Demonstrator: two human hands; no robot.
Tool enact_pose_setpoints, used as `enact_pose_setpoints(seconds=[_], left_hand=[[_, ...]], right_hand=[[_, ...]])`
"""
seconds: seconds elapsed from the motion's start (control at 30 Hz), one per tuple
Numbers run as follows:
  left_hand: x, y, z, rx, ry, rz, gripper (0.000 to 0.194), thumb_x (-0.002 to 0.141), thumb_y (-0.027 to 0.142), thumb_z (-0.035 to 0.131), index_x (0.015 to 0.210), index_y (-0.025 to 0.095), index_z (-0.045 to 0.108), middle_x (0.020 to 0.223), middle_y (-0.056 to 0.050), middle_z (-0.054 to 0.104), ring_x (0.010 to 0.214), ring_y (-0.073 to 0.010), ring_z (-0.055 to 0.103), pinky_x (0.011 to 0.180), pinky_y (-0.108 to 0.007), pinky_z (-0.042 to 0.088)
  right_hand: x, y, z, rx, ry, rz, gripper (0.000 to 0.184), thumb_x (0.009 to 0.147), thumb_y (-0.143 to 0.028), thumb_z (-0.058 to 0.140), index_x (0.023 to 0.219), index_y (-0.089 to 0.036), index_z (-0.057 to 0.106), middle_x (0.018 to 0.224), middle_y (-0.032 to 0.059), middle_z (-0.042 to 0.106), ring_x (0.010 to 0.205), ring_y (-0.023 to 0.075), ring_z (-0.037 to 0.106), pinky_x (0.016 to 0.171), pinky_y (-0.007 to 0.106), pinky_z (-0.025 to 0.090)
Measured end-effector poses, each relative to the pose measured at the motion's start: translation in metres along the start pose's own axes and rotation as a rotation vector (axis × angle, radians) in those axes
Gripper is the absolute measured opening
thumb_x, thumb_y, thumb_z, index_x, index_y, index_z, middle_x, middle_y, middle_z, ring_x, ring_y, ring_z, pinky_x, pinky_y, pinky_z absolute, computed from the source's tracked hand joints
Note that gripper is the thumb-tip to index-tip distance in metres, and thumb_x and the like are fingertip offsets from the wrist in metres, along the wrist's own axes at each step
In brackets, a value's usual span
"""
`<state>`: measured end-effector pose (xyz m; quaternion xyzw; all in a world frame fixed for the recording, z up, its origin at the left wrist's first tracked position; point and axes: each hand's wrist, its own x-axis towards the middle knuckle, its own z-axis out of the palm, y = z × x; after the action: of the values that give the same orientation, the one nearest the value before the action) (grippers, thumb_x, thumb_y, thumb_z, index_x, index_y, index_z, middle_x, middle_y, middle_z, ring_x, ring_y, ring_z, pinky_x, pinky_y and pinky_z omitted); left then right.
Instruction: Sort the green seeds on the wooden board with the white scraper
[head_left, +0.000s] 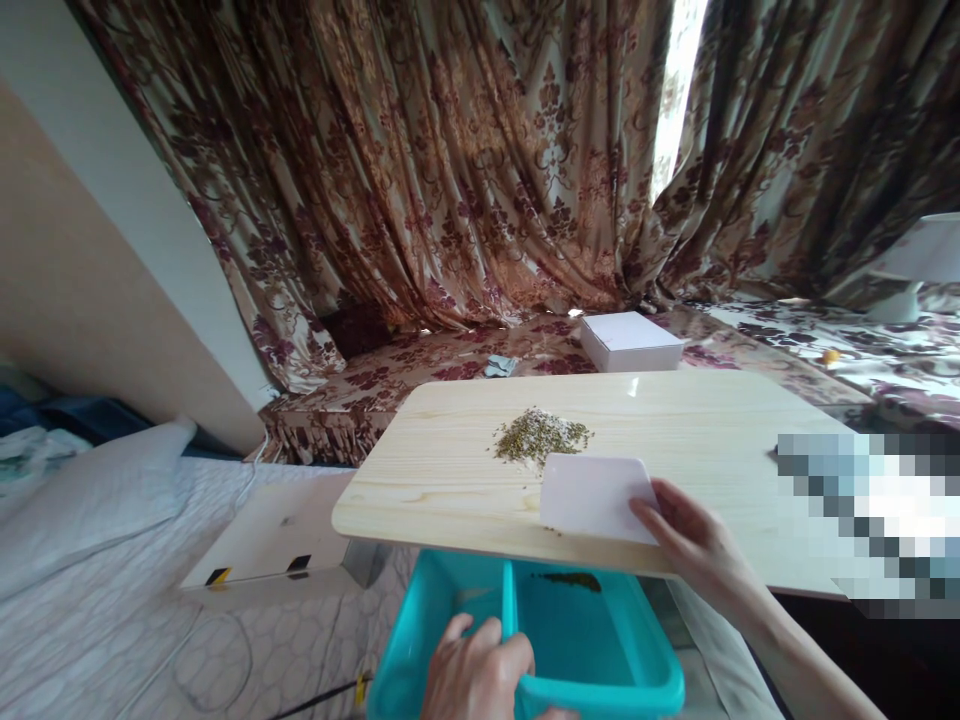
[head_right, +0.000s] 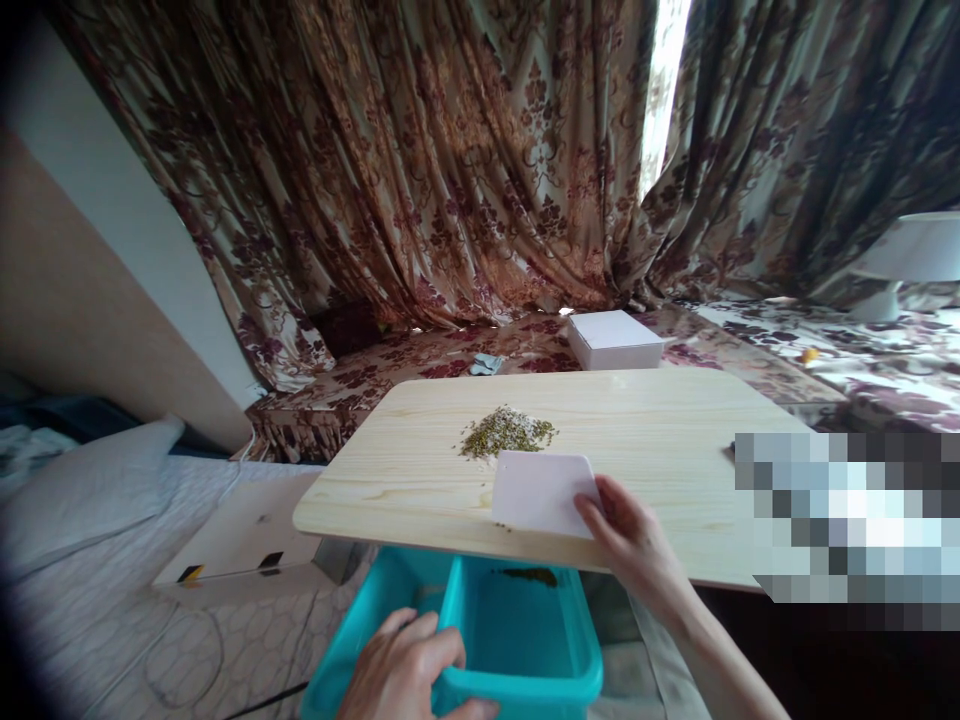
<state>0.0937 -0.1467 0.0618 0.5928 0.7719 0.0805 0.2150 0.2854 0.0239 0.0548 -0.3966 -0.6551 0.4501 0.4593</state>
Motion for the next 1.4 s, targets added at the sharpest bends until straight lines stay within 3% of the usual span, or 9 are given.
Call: enact_pose_setpoints(seconds=[0.17, 0.43, 0.77, 1.07, 1.4], left_hand=[[0.000, 0.001, 0.000, -0.012, 0.006, -0.005, 0.023, 0.065, 0.043, 0.068, 0.079, 0.025, 0.067, 0.082, -0.001, 0.058, 0.096, -0.0252, 0.054, 0.102, -0.043, 0.030], [0.001, -0.001, 0.005, -0.001, 0.011, -0.001, 0.026, 0.065, 0.047, 0.068, 0.080, 0.026, 0.067, 0.085, -0.002, 0.059, 0.100, -0.0273, 0.053, 0.099, -0.042, 0.033], [0.001, -0.001, 0.005, -0.011, 0.015, 0.014, 0.021, 0.065, 0.042, 0.069, 0.078, 0.025, 0.067, 0.082, -0.001, 0.059, 0.092, -0.0239, 0.056, 0.101, -0.043, 0.031], [0.001, -0.002, 0.006, 0.005, 0.020, 0.043, 0.018, 0.067, 0.038, 0.068, 0.077, 0.024, 0.066, 0.082, -0.001, 0.060, 0.090, -0.0221, 0.057, 0.102, -0.042, 0.029], [-0.002, -0.001, 0.007, -0.007, 0.049, 0.033, 0.016, 0.067, 0.037, 0.068, 0.076, 0.023, 0.066, 0.082, -0.001, 0.060, 0.094, -0.0240, 0.055, 0.101, -0.043, 0.031]], right_hand=[[-0.004, -0.004, -0.006, 0.087, -0.035, 0.076, 0.038, 0.065, -0.052, 0.071, 0.082, -0.018, 0.067, 0.077, 0.0083, 0.069, 0.073, 0.0230, 0.064, 0.060, 0.028, 0.053], [0.025, 0.007, -0.012, -0.031, 0.226, -0.048, 0.020, 0.068, -0.040, 0.066, 0.070, -0.021, 0.060, 0.060, 0.0010, 0.061, 0.059, 0.0171, 0.059, 0.051, 0.025, 0.048], [0.035, 0.007, 0.000, -0.211, 0.155, -0.059, 0.013, 0.074, -0.032, 0.055, 0.072, -0.020, 0.057, 0.067, 0.0026, 0.064, 0.058, 0.0148, 0.057, 0.050, 0.024, 0.043], [0.037, 0.001, 0.006, -0.132, 0.121, -0.047, 0.014, 0.074, -0.034, 0.055, 0.073, -0.020, 0.056, 0.062, 0.0003, 0.059, 0.059, 0.0141, 0.054, 0.051, 0.024, 0.042], [0.035, 0.002, 0.005, -0.187, 0.125, -0.022, 0.016, 0.074, -0.034, 0.056, 0.073, -0.018, 0.058, 0.063, 0.0014, 0.060, 0.056, 0.0137, 0.052, 0.049, 0.024, 0.040]])
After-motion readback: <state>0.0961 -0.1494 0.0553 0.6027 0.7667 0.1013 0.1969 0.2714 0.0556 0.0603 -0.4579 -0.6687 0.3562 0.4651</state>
